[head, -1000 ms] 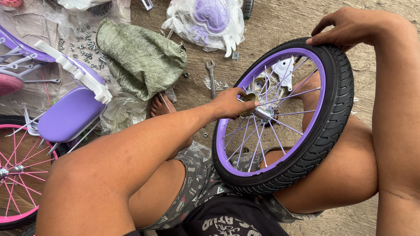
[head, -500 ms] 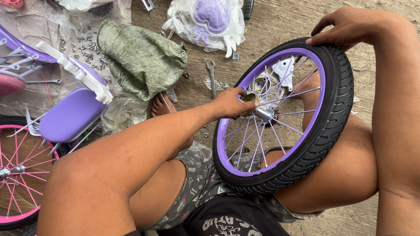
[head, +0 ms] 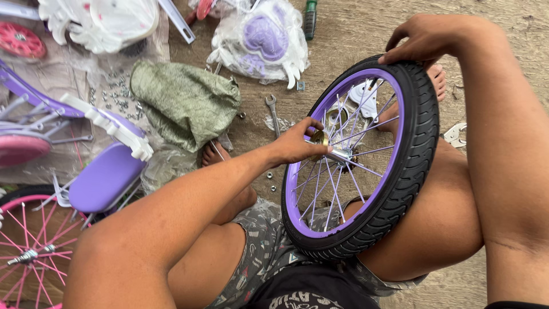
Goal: The person sits on the ground assembling a children's bicycle wheel, fitting the axle, washers and hub parts by hand, tapping them with a hammer, and attaching a white plastic bracket to the hub, tightening parts with a wrench.
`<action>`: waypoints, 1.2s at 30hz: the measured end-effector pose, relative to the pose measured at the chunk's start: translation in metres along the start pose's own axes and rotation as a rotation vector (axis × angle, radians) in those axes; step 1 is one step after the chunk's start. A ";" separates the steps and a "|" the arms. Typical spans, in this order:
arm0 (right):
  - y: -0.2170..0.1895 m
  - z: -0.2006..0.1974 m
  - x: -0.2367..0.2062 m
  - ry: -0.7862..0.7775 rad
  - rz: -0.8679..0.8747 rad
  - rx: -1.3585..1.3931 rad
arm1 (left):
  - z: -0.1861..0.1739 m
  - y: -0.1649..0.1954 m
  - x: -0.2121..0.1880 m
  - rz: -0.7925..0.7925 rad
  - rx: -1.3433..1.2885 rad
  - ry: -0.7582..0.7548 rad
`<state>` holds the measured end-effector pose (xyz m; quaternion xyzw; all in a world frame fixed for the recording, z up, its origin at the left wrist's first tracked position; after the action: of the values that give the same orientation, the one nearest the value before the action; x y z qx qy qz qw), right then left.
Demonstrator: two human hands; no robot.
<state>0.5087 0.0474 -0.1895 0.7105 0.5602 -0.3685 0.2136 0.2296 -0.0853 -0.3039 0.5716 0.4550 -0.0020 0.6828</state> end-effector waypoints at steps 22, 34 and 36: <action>-0.008 -0.011 -0.021 -0.026 0.026 0.100 | -0.005 0.007 0.001 -0.064 -0.031 -0.098; -0.039 -0.007 -0.023 0.190 -0.094 -0.296 | -0.004 0.021 -0.006 -0.188 0.109 -0.075; -0.062 0.005 -0.026 0.153 -0.160 -0.273 | -0.002 0.013 -0.004 -0.265 0.087 -0.112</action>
<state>0.4454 0.0450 -0.1663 0.6538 0.6746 -0.2497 0.2350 0.2334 -0.0815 -0.2912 0.5344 0.4872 -0.1439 0.6755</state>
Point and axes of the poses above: each hand's wrist, its own x-axis towards the middle knuckle, its own z-axis out of the palm, y = z × x, the point moved 3 cm from there along x, towards the middle knuckle, and after that the axes turned 2 degrees about y, right-handed, at the moved point
